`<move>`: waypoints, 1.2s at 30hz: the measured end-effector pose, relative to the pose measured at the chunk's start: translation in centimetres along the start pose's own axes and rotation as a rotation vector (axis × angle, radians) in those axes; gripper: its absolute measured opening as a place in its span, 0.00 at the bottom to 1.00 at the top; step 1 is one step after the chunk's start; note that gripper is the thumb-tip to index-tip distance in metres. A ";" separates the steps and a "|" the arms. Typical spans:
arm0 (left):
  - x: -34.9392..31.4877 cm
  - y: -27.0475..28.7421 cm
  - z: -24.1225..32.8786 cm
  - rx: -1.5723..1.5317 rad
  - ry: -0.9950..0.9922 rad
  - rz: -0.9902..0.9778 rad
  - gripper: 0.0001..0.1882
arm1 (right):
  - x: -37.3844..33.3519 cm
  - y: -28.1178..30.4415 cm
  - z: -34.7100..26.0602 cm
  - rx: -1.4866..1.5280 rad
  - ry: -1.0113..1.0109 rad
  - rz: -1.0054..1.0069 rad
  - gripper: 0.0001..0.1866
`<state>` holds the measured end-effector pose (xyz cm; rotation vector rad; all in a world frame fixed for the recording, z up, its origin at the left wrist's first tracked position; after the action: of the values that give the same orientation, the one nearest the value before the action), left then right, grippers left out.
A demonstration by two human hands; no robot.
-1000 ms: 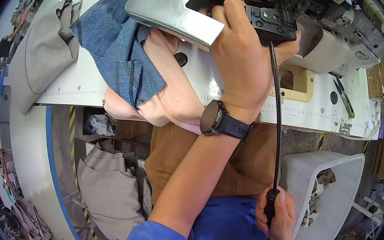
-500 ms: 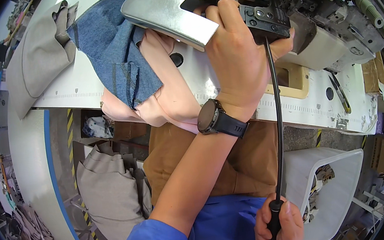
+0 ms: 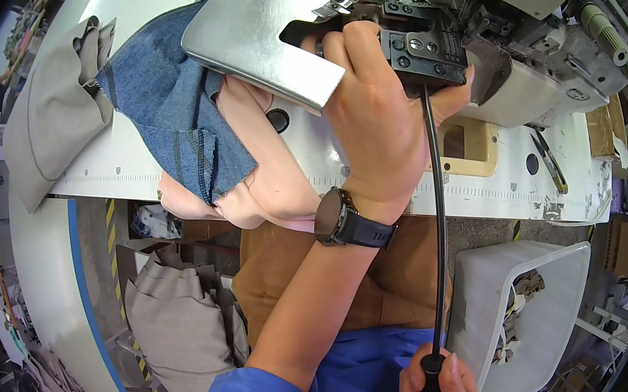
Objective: Sewing pieces of denim fabric using an industrial sewing machine and performing adjustments with a screwdriver.
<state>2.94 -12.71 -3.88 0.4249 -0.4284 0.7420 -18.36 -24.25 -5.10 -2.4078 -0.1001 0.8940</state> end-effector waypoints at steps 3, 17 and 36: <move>0.0 0.1 0.1 -0.010 -0.001 -0.001 0.35 | 0.1 -0.1 -0.1 -0.083 0.095 0.022 0.25; 0.0 0.0 0.1 -0.043 -0.011 -0.004 0.34 | -0.8 -0.6 -0.2 0.065 -0.105 -0.038 0.24; 0.1 0.3 0.5 0.058 0.012 -0.024 0.32 | 1.4 -2.8 3.7 0.782 -0.198 -0.438 0.25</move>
<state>2.69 -12.70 -3.39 0.4797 -0.3907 0.7342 -19.25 -19.74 -6.67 -1.4931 -0.2822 0.7691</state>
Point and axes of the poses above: each hand's wrist, its own x-axis towards the middle knuckle, its own y-axis out of the back of the hand, z = x × y, the point moved 7 cm from there along x, towards the middle knuckle, and after that the axes turned 14 degrees about y, right-handed, at the moved point
